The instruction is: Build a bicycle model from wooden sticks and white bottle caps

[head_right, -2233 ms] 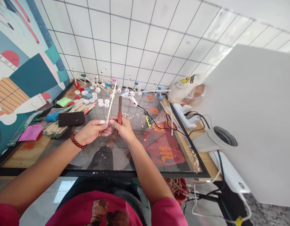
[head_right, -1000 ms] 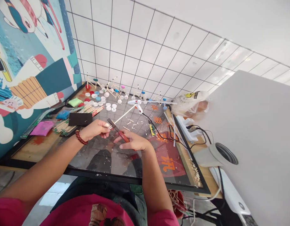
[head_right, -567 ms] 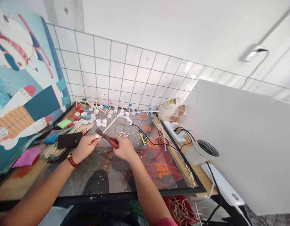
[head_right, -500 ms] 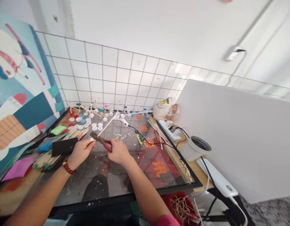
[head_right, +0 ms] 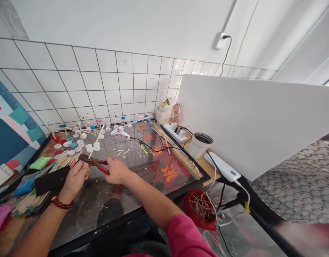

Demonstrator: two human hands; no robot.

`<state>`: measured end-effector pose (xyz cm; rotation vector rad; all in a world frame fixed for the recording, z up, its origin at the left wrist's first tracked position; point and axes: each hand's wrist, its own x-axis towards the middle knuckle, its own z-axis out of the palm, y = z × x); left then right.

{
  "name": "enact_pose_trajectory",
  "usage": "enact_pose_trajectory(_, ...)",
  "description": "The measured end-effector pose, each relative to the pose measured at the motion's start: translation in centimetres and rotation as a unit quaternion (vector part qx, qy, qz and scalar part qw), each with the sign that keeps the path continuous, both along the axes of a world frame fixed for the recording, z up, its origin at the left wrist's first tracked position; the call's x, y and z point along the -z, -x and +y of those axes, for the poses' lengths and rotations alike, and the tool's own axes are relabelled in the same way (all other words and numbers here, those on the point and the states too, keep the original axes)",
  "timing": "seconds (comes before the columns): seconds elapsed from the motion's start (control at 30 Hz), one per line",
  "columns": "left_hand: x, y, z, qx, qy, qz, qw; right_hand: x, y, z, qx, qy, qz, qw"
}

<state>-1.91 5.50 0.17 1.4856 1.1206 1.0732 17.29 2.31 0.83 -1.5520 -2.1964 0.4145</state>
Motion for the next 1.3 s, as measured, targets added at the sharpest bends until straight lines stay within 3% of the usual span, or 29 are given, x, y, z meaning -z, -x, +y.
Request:
enact_pose_trajectory(0.27,0.7,-0.4,0.6,-0.006,-0.004,-0.096,0.995,-0.5,0.0,0.3,0.003,0.015,-0.035,0.999)
enact_pose_trajectory(0.43,0.6,-0.8,0.5,-0.025,0.039,-0.13,0.99,-1.4,0.2,0.4,0.006,0.051,-0.067,0.996)
enact_pose_trajectory(0.6,0.5,-1.4,0.4,-0.073,0.113,-0.138,0.981,-2.8,0.7,0.3,0.02,0.125,-0.093,0.988)
enact_pose_trajectory(0.8,0.5,-2.5,-0.5,-0.074,0.106,-0.144,0.981,-4.7,0.8,0.1,0.05,0.256,-0.048,0.964)
enact_pose_trajectory(0.87,0.5,-2.8,-0.8,-0.074,0.097,-0.149,0.981,-4.4,0.9,-0.1,0.089,0.243,-0.041,0.965)
enact_pose_trajectory(0.93,0.5,-2.9,-0.9,-0.076,0.094,-0.151,0.981,-3.8,1.1,-0.3,0.121,0.184,-0.061,0.974)
enact_pose_trajectory(1.0,0.6,-3.0,-0.9,-0.079,0.101,-0.148,0.981,-3.3,1.2,-0.6,0.118,0.151,-0.088,0.978)
enact_pose_trajectory(1.3,0.9,-2.9,-0.1,-0.094,0.127,-0.119,0.98,-3.4,1.6,0.7,0.061,0.195,-0.144,0.968)
